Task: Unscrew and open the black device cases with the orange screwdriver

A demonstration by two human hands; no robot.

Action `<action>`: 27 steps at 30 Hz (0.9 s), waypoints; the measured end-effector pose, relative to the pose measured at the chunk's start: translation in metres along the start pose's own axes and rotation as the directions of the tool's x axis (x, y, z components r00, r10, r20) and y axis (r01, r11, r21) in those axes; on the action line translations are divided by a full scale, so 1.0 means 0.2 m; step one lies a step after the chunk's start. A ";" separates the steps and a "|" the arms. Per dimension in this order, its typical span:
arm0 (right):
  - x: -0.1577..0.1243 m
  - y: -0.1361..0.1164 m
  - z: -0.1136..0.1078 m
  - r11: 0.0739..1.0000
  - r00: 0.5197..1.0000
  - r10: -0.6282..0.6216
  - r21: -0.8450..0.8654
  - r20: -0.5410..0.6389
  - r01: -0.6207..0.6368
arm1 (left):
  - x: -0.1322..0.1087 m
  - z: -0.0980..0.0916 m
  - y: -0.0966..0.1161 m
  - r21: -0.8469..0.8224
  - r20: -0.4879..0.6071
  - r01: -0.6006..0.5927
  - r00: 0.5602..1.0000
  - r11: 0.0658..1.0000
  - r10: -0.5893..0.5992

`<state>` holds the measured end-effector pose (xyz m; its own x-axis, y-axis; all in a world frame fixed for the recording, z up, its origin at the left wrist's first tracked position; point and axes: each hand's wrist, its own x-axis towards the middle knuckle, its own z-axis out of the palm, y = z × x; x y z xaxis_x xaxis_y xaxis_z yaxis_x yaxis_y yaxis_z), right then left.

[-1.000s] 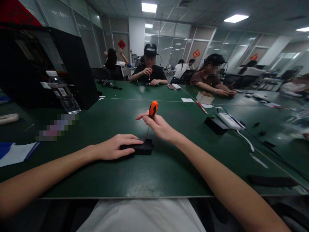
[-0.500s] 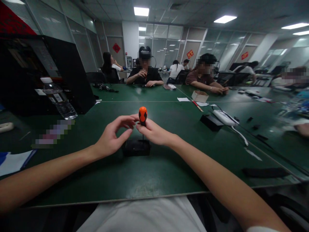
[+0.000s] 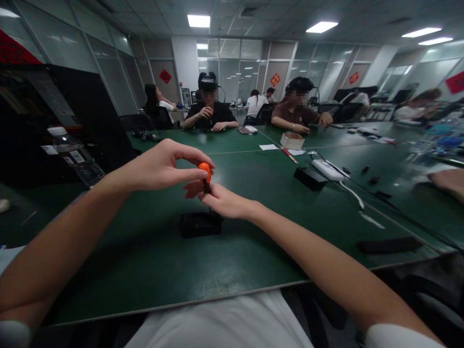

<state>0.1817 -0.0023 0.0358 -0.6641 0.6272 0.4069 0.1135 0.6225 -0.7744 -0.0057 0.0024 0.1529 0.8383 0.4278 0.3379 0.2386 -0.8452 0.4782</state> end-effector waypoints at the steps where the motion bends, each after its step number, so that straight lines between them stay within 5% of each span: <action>1: 0.00 0.01 0.00 1.000 1.000 0.010 0.013 0.002 -0.010 | 0.00 0.00 0.00 0.042 -0.034 -0.009 0.999 0.999 0.011; 6: -0.01 0.05 0.02 0.997 0.989 -0.050 -0.067 -0.138 0.041 | 0.03 0.03 -0.02 0.175 -0.115 0.000 0.993 0.985 0.021; 9: -0.01 0.07 0.02 0.985 0.913 -0.140 -0.150 -0.383 0.088 | 0.04 0.06 -0.03 0.174 -0.156 0.011 0.988 0.985 0.017; 12: -0.01 0.07 0.02 0.976 0.854 -0.190 -0.191 -0.484 0.108 | 0.04 0.06 -0.05 0.109 -0.143 0.013 0.990 0.994 0.003; 18: -0.01 0.08 0.01 0.970 0.838 -0.200 -0.225 -0.508 0.095 | 0.04 0.01 -0.11 -0.259 0.089 -0.022 0.995 0.966 0.046; 27: -0.02 0.07 -0.08 0.899 0.869 -0.340 -0.394 -0.359 0.189 | 0.06 0.03 -0.21 -0.277 0.057 0.001 0.998 0.961 0.016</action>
<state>0.1979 0.0104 0.0310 -0.3503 0.5015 0.7911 0.2676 0.8630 -0.4285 -0.0028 0.0418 0.1323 0.8686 0.3956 0.2983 0.0943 -0.7230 0.6844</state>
